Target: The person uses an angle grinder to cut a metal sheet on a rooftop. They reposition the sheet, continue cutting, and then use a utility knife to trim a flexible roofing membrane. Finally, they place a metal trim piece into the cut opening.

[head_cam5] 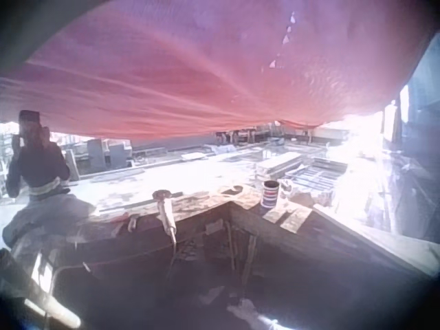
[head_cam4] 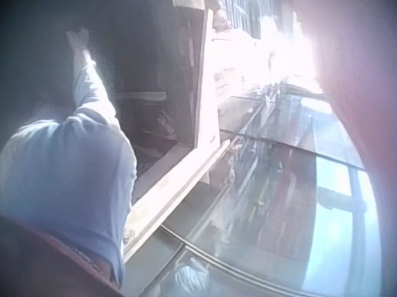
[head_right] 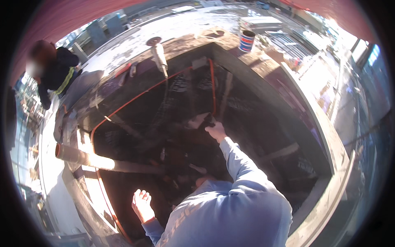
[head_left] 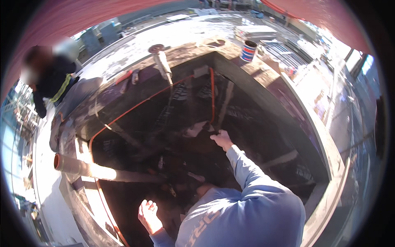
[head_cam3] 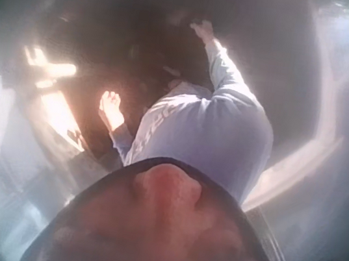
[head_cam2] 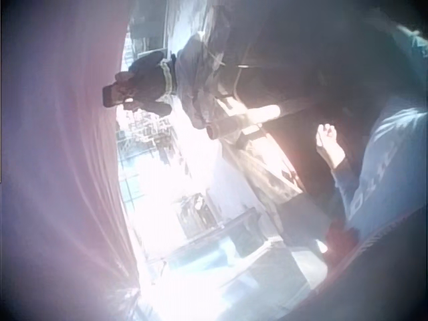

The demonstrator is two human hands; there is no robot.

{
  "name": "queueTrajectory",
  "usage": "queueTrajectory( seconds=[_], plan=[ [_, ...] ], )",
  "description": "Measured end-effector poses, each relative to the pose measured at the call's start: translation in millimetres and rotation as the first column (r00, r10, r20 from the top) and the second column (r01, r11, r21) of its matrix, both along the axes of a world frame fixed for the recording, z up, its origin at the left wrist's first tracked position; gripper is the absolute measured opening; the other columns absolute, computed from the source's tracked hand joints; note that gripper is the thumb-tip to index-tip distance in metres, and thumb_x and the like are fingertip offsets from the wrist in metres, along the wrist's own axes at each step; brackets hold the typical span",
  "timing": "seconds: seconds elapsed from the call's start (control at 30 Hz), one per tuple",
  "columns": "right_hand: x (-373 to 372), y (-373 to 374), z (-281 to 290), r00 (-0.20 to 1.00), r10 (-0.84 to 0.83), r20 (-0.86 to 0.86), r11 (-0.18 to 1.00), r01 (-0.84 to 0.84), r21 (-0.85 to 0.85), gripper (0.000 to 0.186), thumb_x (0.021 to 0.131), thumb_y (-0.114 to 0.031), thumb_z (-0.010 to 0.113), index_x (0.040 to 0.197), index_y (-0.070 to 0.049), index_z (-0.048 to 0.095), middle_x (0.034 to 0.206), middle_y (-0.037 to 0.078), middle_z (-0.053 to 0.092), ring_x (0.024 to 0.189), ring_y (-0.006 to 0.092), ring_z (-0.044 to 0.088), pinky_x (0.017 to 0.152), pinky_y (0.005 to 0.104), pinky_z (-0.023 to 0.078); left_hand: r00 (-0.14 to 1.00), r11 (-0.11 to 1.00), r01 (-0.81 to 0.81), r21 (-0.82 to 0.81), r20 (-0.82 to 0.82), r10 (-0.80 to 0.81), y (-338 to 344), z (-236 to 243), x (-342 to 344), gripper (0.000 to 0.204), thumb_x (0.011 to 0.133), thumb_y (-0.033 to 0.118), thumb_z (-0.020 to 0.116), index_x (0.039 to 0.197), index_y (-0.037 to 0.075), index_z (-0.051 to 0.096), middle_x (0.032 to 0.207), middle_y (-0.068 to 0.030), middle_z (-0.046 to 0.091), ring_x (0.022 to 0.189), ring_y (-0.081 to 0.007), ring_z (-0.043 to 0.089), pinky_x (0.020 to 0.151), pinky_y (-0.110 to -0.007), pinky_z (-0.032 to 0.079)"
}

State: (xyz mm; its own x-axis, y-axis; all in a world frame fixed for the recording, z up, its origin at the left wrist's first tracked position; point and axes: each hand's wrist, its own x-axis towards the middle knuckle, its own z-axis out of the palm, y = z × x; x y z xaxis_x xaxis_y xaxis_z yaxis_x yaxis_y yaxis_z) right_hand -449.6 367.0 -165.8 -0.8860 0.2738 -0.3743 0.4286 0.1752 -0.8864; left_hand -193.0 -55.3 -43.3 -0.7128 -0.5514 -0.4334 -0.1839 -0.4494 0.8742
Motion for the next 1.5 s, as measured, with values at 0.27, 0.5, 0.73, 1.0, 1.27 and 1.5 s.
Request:
queueTrajectory(
  seconds=[0.27, 0.5, 0.73, 1.0, 1.27, 1.5],
  plan=[
    [54.0, 79.5, -10.3, 0.984, -0.085, -0.157, 0.843, 0.155, 0.515, 0.086, 0.079, -0.027, 0.082, 0.147, 0.013, 0.048, 0.138, 0.03, 0.064, 0.13, 0.0371, 0.063, 0.106, 0.0404, 0.052, 0.962, 0.963, 0.27, -0.001, 0.036, -0.27, 42.5, -6.7, -45.7, 0.038, 0.1, 0.032, 0.068, 0.123, 0.002, 0.066, 0.103, -0.0098, 0.07, 0.091, -0.0204, 0.067, 0.086, -0.037, 0.055],
    [105.6, 209.7, 126.3, 0.856, -0.039, -0.515, 0.54, 0.452, 0.71, 0.033, 0.078, -0.022, 0.079, 0.097, 0.002, 0.068, 0.099, 0.018, 0.07, 0.096, 0.04, 0.066, 0.084, 0.0464, 0.055, 0.861, 0.861, 0.508, -0.038, 0.001, -0.508, 100.7, -36.4, -92.7, 0.039, 0.101, 0.034, 0.068, 0.124, 0.003, 0.067, 0.104, -0.0115, 0.073, 0.091, -0.0215, 0.071, 0.082, -0.034, 0.057],
    [171.4, 418.6, 155.1, 0.813, -0.354, -0.462, 0.016, 0.499, 0.866, 0.064, 0.088, -0.042, 0.074, 0.133, 0.002, 0.065, 0.136, 0.027, 0.064, 0.129, 0.0451, 0.058, 0.11, 0.0511, 0.046, 0.866, 0.873, 0.487, 0.033, 0.11, -0.487, 157.1, -83.9, -110.7, 0.038, 0.103, 0.034, 0.066, 0.126, 0.003, 0.067, 0.105, -0.0111, 0.074, 0.09, -0.0216, 0.072, 0.082, -0.037, 0.056],
    [229.3, 571.9, 94.5, 0.919, -0.296, -0.261, 0.327, 0.354, 0.876, 0.069, 0.101, -0.046, 0.066, 0.151, -0.001, 0.052, 0.135, 0.031, 0.06, 0.13, 0.0429, 0.058, 0.109, 0.0467, 0.045, 0.831, 0.833, 0.549, 0.068, 0.058, -0.553, 252.1, -62.8, -123.4, 0.031, 0.105, 0.024, 0.064, 0.123, -0.001, 0.068, 0.104, -0.0146, 0.076, 0.09, -0.022, 0.074, 0.082, -0.033, 0.06],
    [259.7, 614.7, 193.7, 0.842, 0.075, -0.534, 0.192, 0.514, 0.836, 0.037, 0.112, -0.026, 0.049, 0.131, 0.001, 0.066, 0.115, 0.016, 0.071, 0.105, 0.0317, 0.069, 0.093, 0.0382, 0.054, 0.85, 0.853, 0.521, 0.03, 0.078, -0.522, 265.2, -48.6, -135.2, 0.039, 0.104, 0.029, 0.068, 0.126, -0.003, 0.066, 0.109, -0.0157, 0.074, 0.094, -0.0207, 0.073, 0.086, -0.034, 0.058],
    [174.2, 426.2, 289.4, 0.534, -0.246, -0.809, 0.824, 0.554, 0.116, 0.04, 0.109, -0.034, 0.053, 0.133, -0.003, 0.061, 0.112, 0.012, 0.063, 0.099, 0.0267, 0.062, 0.087, 0.0359, 0.05, 0.943, 0.943, 0.334, 0.011, -0.011, -0.334, 237.7, -47.8, -107.0, 0.04, 0.102, 0.033, 0.071, 0.125, 0.0, 0.068, 0.109, -0.0131, 0.075, 0.094, -0.0189, 0.073, 0.085, -0.033, 0.055]
  ],
)
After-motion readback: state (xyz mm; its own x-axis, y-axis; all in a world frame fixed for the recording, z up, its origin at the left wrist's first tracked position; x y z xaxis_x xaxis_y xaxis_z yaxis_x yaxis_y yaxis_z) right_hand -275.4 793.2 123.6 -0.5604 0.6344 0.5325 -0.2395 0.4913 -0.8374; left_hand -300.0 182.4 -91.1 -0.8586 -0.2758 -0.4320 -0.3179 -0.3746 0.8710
